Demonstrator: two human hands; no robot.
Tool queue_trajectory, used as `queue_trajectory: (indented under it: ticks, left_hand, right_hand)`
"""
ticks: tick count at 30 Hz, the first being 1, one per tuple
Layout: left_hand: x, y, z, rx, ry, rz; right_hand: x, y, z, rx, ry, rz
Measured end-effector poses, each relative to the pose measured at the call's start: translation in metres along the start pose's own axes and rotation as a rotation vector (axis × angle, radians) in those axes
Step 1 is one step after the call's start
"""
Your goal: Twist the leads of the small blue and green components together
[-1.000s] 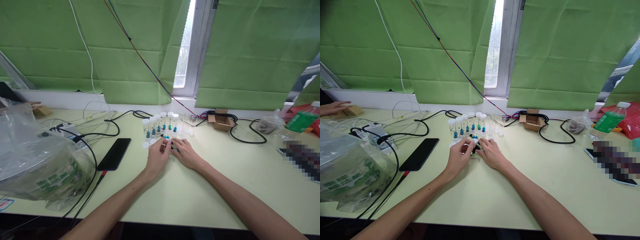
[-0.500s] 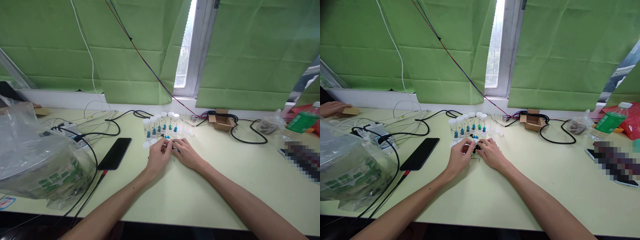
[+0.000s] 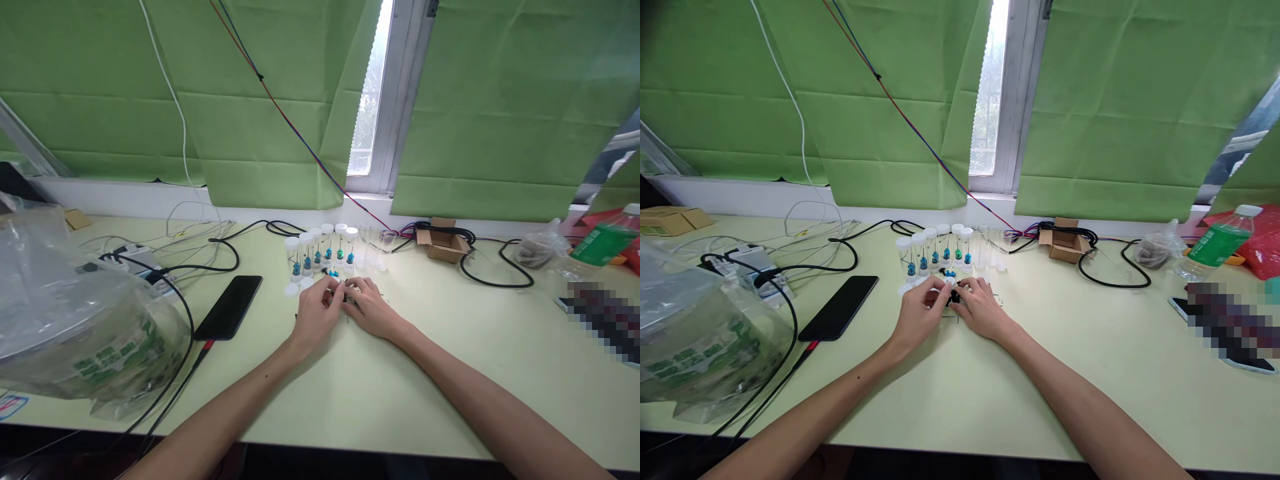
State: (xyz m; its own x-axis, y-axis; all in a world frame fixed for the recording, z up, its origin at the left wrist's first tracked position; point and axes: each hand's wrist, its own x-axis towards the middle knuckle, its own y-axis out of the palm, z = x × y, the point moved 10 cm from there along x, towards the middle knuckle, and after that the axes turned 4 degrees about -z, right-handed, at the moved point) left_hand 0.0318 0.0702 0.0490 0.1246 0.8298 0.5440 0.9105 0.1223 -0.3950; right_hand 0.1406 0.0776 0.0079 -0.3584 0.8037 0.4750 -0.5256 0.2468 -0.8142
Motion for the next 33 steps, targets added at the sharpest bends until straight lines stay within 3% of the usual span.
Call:
queue_trajectory:
  ticks: [16,26,33]
  left_hand:
    - [0.0,0.005,0.0,0.02,0.0,0.055]
    - [0.0,0.013,0.002,0.028,-0.02,0.118]
    - [-0.002,0.019,0.004,0.05,-0.035,0.177]
  right_hand:
    - [0.001,-0.006,0.002,0.077,-0.001,-0.058]
    - [0.0,-0.032,0.004,0.183,-0.058,-0.303]
    - [-0.002,-0.043,0.004,0.282,-0.063,-0.388]
